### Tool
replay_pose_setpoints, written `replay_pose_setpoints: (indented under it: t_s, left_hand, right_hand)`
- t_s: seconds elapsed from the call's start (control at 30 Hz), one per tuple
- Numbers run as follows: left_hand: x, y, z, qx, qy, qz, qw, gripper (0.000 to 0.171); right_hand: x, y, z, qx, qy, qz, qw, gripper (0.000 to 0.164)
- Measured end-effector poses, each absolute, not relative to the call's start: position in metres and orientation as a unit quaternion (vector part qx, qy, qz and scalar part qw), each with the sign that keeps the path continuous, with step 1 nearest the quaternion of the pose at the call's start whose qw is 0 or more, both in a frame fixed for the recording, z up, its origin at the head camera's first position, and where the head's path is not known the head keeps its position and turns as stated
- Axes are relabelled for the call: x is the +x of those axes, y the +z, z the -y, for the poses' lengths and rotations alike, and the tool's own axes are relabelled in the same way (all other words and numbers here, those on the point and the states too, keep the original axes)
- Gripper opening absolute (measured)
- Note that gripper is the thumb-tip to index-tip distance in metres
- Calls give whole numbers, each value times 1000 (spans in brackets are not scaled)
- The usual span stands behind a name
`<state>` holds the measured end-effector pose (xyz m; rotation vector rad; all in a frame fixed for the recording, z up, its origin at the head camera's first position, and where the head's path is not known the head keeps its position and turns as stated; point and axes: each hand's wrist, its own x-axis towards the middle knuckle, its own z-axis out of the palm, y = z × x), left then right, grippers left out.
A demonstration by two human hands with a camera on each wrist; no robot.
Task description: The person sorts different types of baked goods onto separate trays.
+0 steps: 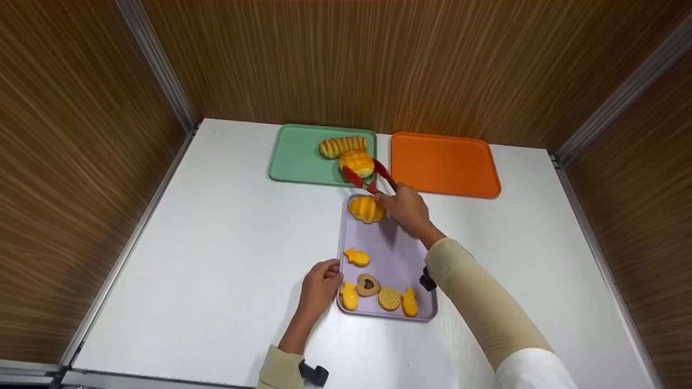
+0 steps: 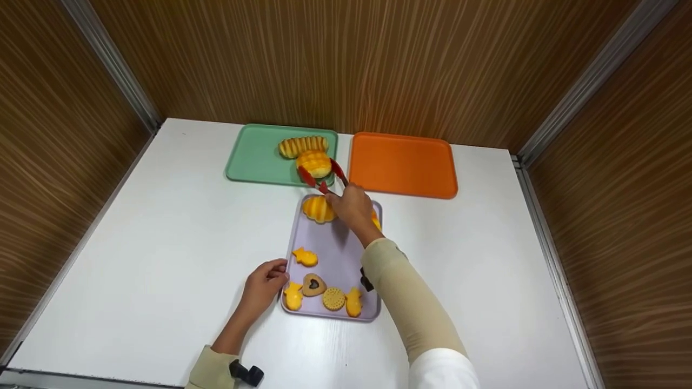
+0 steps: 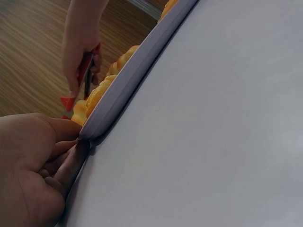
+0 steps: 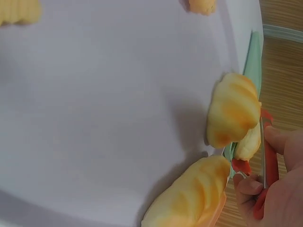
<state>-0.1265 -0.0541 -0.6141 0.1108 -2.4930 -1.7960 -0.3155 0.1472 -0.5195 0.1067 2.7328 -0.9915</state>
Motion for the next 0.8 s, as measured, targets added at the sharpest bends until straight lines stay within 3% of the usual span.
replay_pose_setpoints:
  t_s: [0.37, 0.8]
  left_hand:
    - [-126, -616, 51, 33, -590, 806, 32, 31]
    - [-126, -614, 51, 32, -588, 808, 29, 31]
  right_hand:
    - [-327, -514, -142, 77, -334, -929, 141, 59]
    - [-321, -521, -149, 54, -318, -942, 98, 64]
